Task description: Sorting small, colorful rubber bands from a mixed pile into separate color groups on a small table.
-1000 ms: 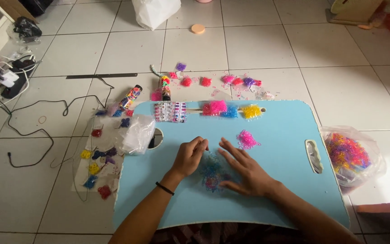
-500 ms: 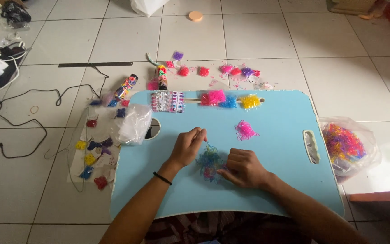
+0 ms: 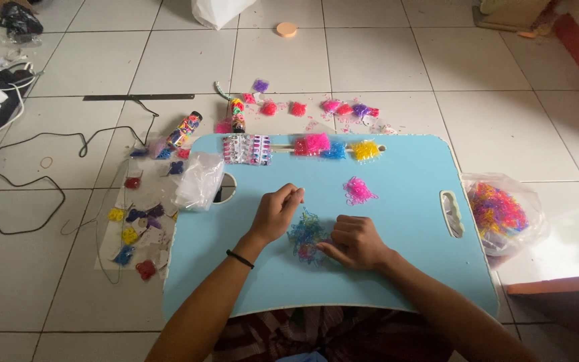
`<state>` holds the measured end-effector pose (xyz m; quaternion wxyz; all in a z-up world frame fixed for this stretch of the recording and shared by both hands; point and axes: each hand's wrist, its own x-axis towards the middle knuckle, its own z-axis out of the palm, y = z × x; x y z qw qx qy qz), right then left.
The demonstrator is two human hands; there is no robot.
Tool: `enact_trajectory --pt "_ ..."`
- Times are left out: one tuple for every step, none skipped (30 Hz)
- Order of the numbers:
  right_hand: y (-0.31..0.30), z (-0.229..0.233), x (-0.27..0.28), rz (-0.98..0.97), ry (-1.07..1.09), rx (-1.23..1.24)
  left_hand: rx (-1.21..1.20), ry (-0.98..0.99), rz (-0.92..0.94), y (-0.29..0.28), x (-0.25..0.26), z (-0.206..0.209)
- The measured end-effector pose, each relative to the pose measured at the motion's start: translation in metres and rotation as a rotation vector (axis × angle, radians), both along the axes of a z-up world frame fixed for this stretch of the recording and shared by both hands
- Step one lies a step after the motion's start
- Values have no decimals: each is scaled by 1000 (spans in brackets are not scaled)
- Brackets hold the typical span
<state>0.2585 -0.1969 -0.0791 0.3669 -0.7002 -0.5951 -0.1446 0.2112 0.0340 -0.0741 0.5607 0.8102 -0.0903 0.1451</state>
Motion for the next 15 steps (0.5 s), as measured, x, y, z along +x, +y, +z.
enact_trajectory --pt "0 1 0 -7 -21 0 28 -19 24 -1 -1 5" --pt "1 -3 0 -9 -22 -3 25 -19 22 -1 -1 5" --pt "1 -7 -1 -22 -47 8 28 -3 14 -1 -1 4" --pt "0 -13 -5 -32 -68 17 29 19 7 -3 -5 2" --pt "-3 -13 -3 -33 -64 12 24 23 6 -4 -7 7" --pt "-2 -13 -3 -30 -88 14 20 18 -15 -3 -10 12" --pt "-2 -12 -2 -27 -113 16 15 14 -37 -1 -13 18" --pt "-1 -5 -3 -25 -130 22 21 -4 -35 2 -21 29" --pt "-1 1 -3 -13 -114 19 87 8 -37 4 -28 40" --pt "-2 5 -8 -3 -88 14 149 30 -40 6 -40 48" --pt "-1 5 -3 -3 -95 16 152 23 -39 3 -52 63" --pt "-1 2 -4 -20 -89 22 168 41 -63 0 -70 75" --pt "-1 -2 -5 -37 -83 27 185 59 -87 -4 -88 87" --pt "-2 -4 -6 -34 -85 31 188 57 -83 -10 -111 91" --pt "-3 -6 -7 -47 -78 -25 190 162 -129 -16 -134 94"
